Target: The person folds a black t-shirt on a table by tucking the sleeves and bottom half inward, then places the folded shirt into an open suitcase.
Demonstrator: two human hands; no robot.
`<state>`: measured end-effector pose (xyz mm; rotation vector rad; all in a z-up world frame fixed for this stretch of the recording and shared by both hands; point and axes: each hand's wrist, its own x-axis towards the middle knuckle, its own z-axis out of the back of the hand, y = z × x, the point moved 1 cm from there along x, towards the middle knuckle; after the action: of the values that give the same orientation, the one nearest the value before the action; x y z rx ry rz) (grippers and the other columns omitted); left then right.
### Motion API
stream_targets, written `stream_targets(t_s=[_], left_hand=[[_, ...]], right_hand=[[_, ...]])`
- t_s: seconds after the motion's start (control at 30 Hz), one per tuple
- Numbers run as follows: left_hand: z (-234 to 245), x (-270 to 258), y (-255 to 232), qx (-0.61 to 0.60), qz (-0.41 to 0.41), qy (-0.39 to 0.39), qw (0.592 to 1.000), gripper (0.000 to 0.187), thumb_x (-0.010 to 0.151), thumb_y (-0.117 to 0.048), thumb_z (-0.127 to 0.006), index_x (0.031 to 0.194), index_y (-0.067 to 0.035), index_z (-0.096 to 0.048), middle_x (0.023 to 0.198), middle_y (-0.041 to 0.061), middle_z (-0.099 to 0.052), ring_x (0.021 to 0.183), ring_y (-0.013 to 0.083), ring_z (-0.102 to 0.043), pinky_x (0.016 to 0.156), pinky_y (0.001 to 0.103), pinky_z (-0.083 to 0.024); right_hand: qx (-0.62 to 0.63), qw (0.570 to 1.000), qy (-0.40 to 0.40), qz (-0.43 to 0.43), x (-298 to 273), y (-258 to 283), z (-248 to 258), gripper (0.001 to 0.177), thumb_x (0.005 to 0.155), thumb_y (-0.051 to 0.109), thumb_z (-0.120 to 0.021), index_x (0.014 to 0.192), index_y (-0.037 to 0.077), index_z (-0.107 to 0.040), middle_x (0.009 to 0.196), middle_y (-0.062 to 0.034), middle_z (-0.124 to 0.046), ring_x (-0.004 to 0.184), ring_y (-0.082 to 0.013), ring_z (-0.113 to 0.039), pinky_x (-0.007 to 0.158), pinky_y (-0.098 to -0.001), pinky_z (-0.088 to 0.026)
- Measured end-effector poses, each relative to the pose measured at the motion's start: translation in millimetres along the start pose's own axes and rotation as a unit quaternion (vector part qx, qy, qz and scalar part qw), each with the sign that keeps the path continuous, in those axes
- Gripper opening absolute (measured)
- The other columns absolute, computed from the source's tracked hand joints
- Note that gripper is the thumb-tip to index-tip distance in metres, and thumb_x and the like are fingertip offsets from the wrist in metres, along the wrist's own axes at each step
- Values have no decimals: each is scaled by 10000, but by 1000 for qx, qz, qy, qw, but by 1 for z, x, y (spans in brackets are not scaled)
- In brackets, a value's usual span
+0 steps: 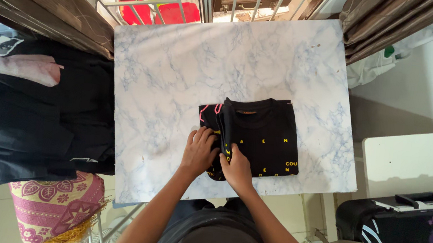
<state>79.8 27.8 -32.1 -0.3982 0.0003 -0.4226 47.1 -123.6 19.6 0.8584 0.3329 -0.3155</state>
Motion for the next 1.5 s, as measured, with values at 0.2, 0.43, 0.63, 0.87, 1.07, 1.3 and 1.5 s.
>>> stream_targets(t_s=[0.2, 0.43, 0.63, 0.87, 1.07, 1.3, 1.5], left_hand=[[4, -2, -4, -38, 23, 48, 998, 630, 785, -301, -792, 1311, -23, -584, 1443, 136, -507, 1476, 312, -327, 1197, 510, -208], [3, 0, -7, -14, 50, 57, 997, 762, 737, -236, -798, 1395, -8, -489, 1459, 144, -500, 1512, 298, -289, 1237, 569, -118], [7, -1, -3, -60, 61, 62, 994, 709, 747, -206, -735, 1381, -3, -492, 1433, 177, -509, 1496, 330, -279, 1211, 615, -32], [-24, 4, 20, -275, 207, -14, 939, 552, 987, -295, -497, 1474, -37, -461, 1308, 132, -609, 1385, 252, -457, 1228, 528, -96], [-9, 41, 34, -326, 368, 75, 868, 657, 967, -365, -549, 1550, -102, -401, 829, 134, -709, 914, 293, -697, 1122, 435, -338], [4, 62, 44, -377, 350, 9, 858, 602, 936, -301, -661, 1455, -78, -454, 872, 97, -738, 839, 280, -727, 757, 387, -545], [10, 82, 49, -303, 350, -15, 886, 592, 922, -148, -687, 1469, -111, -464, 912, 136, -719, 836, 289, -704, 763, 422, -546]], right_hand=[[-2, 1000, 7, 11, 13, -6, -7, 441, 902, 267, -677, 1245, 5, -585, 900, -234, -734, 876, -403, -727, 757, -477, -567], [53, 995, 85, 25, 31, -35, -29, 459, 845, 334, -751, 1137, -7, -657, 886, -176, -757, 801, -301, -754, 738, -394, -585], [270, 946, 180, -24, 61, -100, -50, 400, 1052, 340, -525, 1206, 32, -728, 984, -101, -739, 889, -150, -681, 819, -303, -552], [84, 976, 195, 52, 28, -44, -14, 455, 852, 91, -727, 1297, 79, -632, 966, -74, -672, 868, -196, -679, 826, -343, -567], [-120, 970, 98, 189, 5, -7, -12, 719, 778, 109, -821, 1425, 144, -509, 1080, -126, -581, 1002, -323, -607, 839, -437, -534], [-226, 945, 140, 190, 6, -3, -17, 785, 847, 133, -777, 1542, 138, -411, 1067, -139, -556, 959, -308, -595, 828, -437, -529], [-331, 899, 142, 249, 10, -2, -21, 848, 823, 243, -796, 1526, 52, -363, 1421, -159, -454, 1336, -332, -416, 1058, -478, -379]])
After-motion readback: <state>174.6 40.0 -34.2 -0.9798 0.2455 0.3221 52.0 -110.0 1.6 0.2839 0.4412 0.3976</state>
